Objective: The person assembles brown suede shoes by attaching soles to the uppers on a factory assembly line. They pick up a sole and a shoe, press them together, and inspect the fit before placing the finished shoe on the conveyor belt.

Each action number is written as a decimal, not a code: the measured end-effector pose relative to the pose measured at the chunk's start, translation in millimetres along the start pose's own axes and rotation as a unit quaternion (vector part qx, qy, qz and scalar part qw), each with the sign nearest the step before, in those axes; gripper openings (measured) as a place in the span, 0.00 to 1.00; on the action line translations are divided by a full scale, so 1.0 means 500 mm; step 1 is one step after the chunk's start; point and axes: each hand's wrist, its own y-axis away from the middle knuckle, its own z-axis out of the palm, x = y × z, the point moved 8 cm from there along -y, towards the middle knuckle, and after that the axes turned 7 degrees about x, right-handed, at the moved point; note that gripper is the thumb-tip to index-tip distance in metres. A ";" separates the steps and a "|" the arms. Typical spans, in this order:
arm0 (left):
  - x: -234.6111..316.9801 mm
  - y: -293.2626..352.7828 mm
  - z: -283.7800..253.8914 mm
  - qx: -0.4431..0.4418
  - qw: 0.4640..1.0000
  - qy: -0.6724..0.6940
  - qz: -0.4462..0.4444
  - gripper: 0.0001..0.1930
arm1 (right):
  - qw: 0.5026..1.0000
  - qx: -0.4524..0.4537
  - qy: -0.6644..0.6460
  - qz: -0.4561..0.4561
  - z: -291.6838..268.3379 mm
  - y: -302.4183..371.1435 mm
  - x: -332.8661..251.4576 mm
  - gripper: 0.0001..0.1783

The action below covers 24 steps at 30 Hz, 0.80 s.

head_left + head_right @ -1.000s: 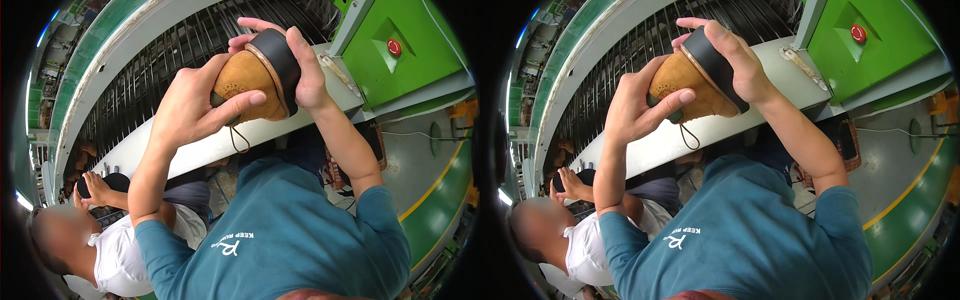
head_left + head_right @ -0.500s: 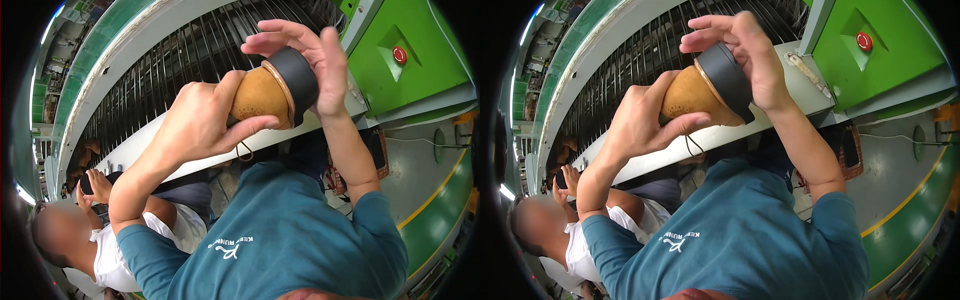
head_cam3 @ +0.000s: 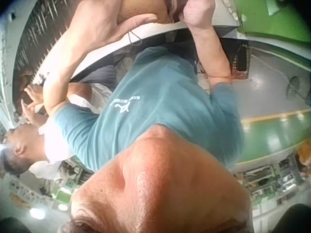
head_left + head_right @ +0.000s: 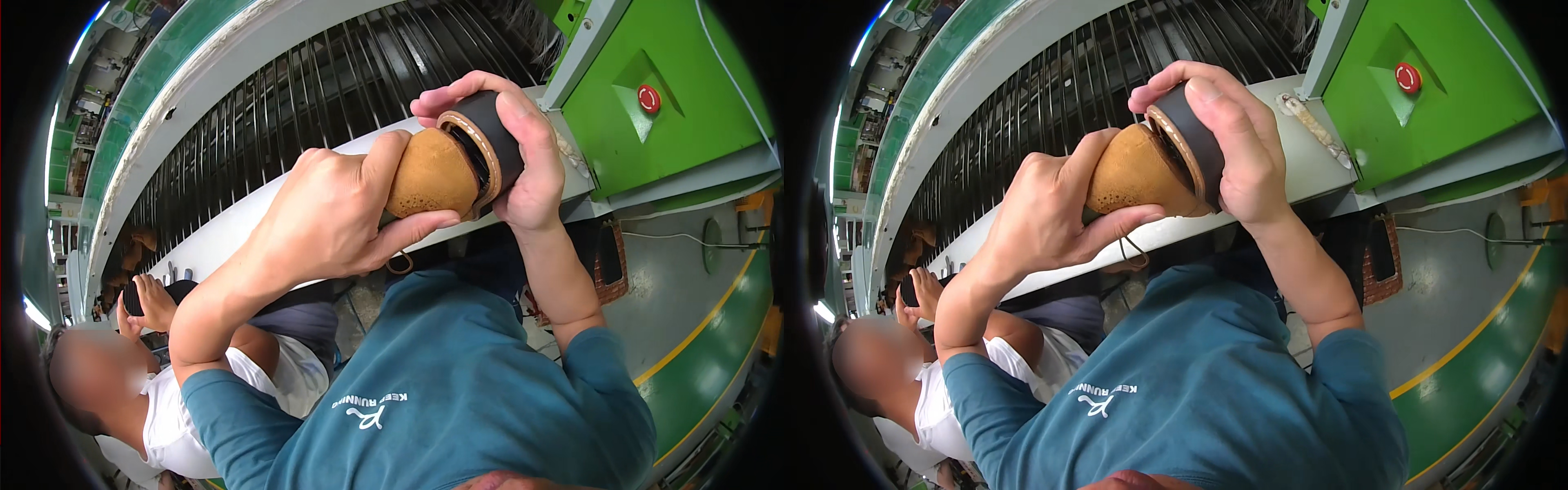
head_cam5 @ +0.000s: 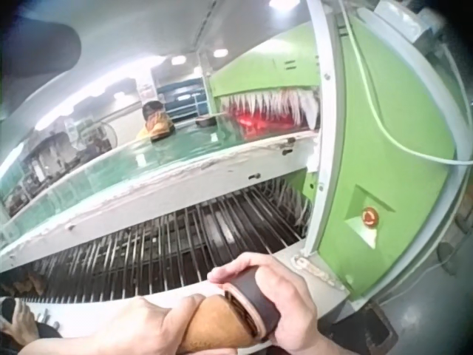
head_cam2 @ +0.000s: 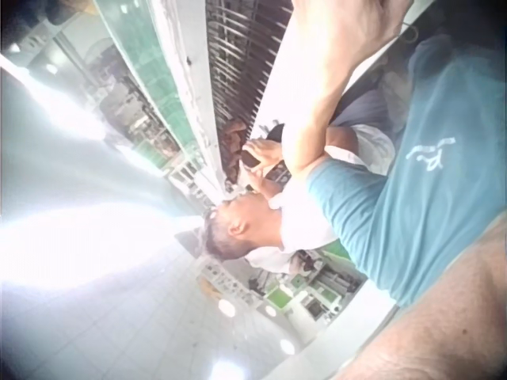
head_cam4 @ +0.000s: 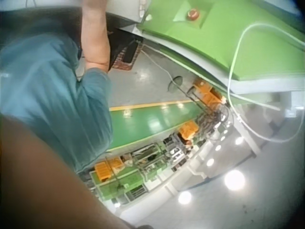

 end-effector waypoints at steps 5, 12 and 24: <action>-0.003 -0.006 -0.002 -0.003 1.000 -0.005 0.000 0.39 | 0.995 -0.036 0.093 -0.011 -0.003 -0.010 -0.002 0.35; -0.007 -0.010 0.000 0.003 1.000 0.002 -0.004 0.38 | 0.993 -0.035 0.109 -0.013 0.003 -0.015 -0.004 0.35; -0.009 -0.025 -0.002 0.001 1.000 0.006 0.002 0.36 | 0.993 -0.033 0.114 -0.012 -0.003 -0.024 0.000 0.35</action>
